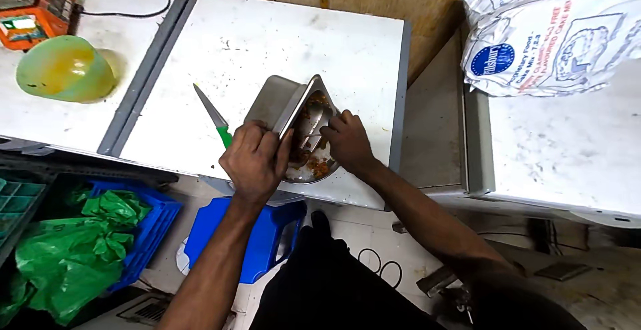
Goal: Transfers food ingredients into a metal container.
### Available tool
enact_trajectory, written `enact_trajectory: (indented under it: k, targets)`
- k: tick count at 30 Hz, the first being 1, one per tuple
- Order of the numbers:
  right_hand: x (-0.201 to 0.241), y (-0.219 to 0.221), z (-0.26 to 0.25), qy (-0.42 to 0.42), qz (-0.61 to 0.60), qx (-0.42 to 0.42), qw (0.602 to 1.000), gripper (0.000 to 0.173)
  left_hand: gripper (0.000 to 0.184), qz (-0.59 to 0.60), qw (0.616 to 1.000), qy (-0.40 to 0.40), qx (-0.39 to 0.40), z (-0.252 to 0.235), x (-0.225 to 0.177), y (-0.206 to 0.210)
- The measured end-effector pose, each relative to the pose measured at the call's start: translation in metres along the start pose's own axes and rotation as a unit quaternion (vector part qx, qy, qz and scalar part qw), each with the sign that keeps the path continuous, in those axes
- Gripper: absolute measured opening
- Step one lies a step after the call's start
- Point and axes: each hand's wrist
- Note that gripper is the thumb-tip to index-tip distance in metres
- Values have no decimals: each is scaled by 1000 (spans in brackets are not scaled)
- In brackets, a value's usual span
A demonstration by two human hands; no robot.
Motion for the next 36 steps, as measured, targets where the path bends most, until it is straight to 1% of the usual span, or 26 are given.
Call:
enact_trajectory:
  k: [5, 9, 11, 16, 21, 24, 29, 32, 36]
  targets:
    - [10, 7, -3, 2, 9, 38, 999, 21, 40, 10, 1000, 6, -10, -5, 2, 0]
    - [5, 1, 1, -1, 1, 44, 999, 24, 39, 11, 1000, 12, -13, -11, 2, 3]
    - [0, -4, 5, -4, -3, 48, 999, 23, 39, 13, 1000, 16, -16, -13, 2, 5]
    - [-15, -9, 19, -40, -28, 22, 999, 22, 39, 20, 999, 20, -21, -15, 4, 6]
    - [-20, -10, 33, -54, -34, 0, 998, 24, 38, 21, 1000, 18, -9, -12, 5, 7]
    - [-20, -11, 35, -52, -27, -19, 998, 22, 37, 23, 1000, 16, -9, -11, 6, 7]
    - [-10, -6, 17, -19, 16, -43, 999, 19, 38, 23, 1000, 16, -10, -11, 5, 5]
    - [-5, 1, 11, 2, 22, -22, 1000, 20, 38, 27, 999, 20, -15, -12, 3, 5]
    - [-4, 0, 16, 7, -14, 27, 1000, 21, 39, 34, 999, 24, -17, -13, 1, 7]
Point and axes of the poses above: each hand's wrist, its own z-axis away from the middle knuckle, its own y-axis out of the palm, x = y × z, and after that the axes turned 14 degrees about -z, right-handed
